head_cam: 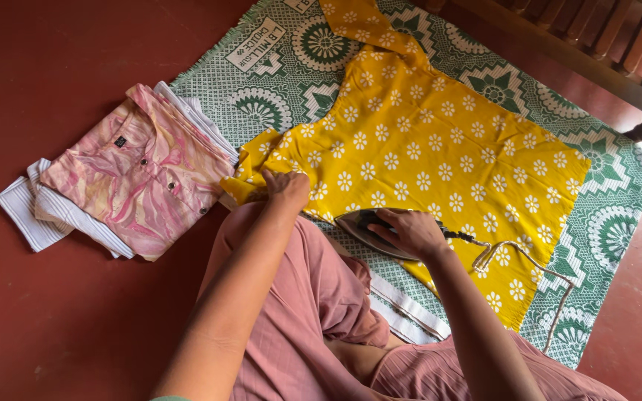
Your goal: The person irons a yellow floral-patterned cloth laid on a green patterned mat on the floor. They use a handheld iron, moving it back and forth while smoothing the fabric with their left hand. A stack of folded clothes is visible to the left.
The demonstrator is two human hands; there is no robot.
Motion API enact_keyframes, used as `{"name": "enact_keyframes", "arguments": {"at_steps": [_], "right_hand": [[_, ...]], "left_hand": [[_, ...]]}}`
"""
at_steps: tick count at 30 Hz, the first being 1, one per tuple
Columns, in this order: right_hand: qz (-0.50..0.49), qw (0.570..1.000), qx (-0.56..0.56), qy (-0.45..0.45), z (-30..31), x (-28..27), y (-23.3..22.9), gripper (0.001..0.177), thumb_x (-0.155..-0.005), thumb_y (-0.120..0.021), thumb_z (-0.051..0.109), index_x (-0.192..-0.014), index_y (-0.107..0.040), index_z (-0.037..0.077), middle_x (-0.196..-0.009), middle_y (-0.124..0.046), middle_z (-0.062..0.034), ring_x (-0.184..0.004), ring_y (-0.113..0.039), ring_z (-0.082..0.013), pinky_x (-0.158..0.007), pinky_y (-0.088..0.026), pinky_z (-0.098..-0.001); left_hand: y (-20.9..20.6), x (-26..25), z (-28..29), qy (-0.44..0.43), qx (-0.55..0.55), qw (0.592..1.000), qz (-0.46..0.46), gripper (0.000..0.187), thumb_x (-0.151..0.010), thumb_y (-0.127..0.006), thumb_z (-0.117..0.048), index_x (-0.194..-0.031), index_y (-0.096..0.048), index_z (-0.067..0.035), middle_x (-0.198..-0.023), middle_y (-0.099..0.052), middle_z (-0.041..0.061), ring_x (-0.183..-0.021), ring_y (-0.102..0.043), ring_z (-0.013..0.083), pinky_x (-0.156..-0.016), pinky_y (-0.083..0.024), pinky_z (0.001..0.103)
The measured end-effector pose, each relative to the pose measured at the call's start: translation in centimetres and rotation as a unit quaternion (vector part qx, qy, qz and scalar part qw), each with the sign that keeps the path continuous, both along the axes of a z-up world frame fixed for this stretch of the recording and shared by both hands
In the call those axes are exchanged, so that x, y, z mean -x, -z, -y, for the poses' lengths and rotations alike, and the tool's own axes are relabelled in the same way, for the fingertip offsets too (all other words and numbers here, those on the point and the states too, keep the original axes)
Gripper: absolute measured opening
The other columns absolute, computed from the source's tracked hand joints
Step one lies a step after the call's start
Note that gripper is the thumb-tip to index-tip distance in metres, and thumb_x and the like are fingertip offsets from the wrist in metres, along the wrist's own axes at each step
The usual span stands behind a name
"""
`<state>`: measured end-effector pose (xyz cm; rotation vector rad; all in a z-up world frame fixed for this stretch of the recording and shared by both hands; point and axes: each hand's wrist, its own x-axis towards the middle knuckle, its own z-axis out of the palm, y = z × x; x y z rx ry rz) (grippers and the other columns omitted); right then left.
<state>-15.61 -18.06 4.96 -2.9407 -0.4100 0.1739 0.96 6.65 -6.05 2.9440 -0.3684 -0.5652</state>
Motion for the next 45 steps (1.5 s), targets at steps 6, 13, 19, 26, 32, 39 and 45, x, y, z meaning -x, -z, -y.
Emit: {"name": "enact_keyframes", "arguments": {"at_steps": [6,13,19,26,32,39,45], "right_hand": [[0.005,1.0,0.0,-0.016,-1.3,-1.4,0.2,0.043,-0.097,-0.052,0.054,-0.114,-0.068,0.018,-0.097,-0.075,-0.0097,-0.079,-0.071,-0.036,-0.063,-0.056,-0.0486],[0.043,0.998,-0.015,0.04,-3.1,-1.4,-0.5,0.042,-0.096,-0.053,0.055,-0.104,-0.067,0.017,-0.096,-0.075,-0.0088,-0.075,-0.071,-0.0369,-0.061,-0.057,-0.0503],[0.027,0.995,-0.007,0.1,-3.4,-1.6,-1.2,0.041,-0.097,-0.053,0.057,-0.104,-0.066,0.019,-0.086,-0.074,-0.0125,-0.076,-0.071,-0.0377,-0.064,-0.057,-0.0505],[0.057,0.988,-0.017,0.145,-2.6,-1.4,-0.8,0.042,-0.097,-0.053,0.058,-0.101,-0.066,0.018,-0.086,-0.074,-0.0149,-0.076,-0.071,-0.0397,-0.062,-0.056,-0.0526],[0.04,0.982,-0.003,0.184,-1.6,-1.1,-0.9,0.043,-0.097,-0.052,0.059,-0.102,-0.066,0.019,-0.082,-0.074,-0.0155,-0.076,-0.071,-0.0395,-0.064,-0.055,-0.0522],[0.059,0.981,-0.007,0.187,0.3,-0.5,-0.6,0.043,-0.096,-0.053,0.06,-0.102,-0.066,0.019,-0.083,-0.073,-0.0152,-0.078,-0.071,-0.0384,-0.065,-0.055,-0.0514],[0.048,0.981,0.002,0.187,3.0,1.1,-0.6,0.042,-0.096,-0.054,0.059,-0.102,-0.066,0.019,-0.081,-0.073,-0.0158,-0.078,-0.07,-0.0397,-0.065,-0.054,-0.0524]], "left_hand": [[-0.7,0.0,0.1,-0.007,-0.005,1.0,-0.03,0.028,-0.094,-0.059,-0.011,-0.117,-0.075,-0.015,-0.129,-0.07,0.009,-0.127,-0.061,0.0309,-0.114,-0.021,0.068],[-1.0,0.2,0.0,-0.006,0.001,0.999,-0.033,0.028,-0.095,-0.06,-0.012,-0.119,-0.074,-0.015,-0.131,-0.068,0.009,-0.128,-0.06,0.0309,-0.117,-0.014,0.07],[-0.7,0.4,-0.1,0.001,0.007,1.0,-0.024,0.028,-0.096,-0.059,-0.011,-0.119,-0.074,-0.015,-0.132,-0.069,0.009,-0.129,-0.06,0.0306,-0.119,-0.014,0.071],[-0.7,0.5,-0.1,0.014,0.01,1.0,-0.021,0.029,-0.093,-0.06,-0.01,-0.118,-0.074,-0.014,-0.131,-0.068,0.01,-0.13,-0.059,0.032,-0.118,-0.014,0.071],[-0.7,0.7,-0.2,0.014,0.02,1.0,-0.017,0.028,-0.093,-0.06,-0.009,-0.117,-0.074,-0.012,-0.131,-0.068,0.012,-0.131,-0.058,0.0331,-0.118,-0.013,0.071],[-0.9,0.7,-0.3,0.011,0.016,0.999,-0.025,0.028,-0.093,-0.06,-0.008,-0.117,-0.075,-0.013,-0.131,-0.069,0.011,-0.131,-0.059,0.0321,-0.119,-0.013,0.07],[-0.9,0.6,-0.4,0.016,0.012,1.0,-0.015,0.028,-0.093,-0.061,-0.009,-0.118,-0.074,-0.014,-0.131,-0.068,0.011,-0.131,-0.058,0.0317,-0.118,-0.013,0.071]]}}
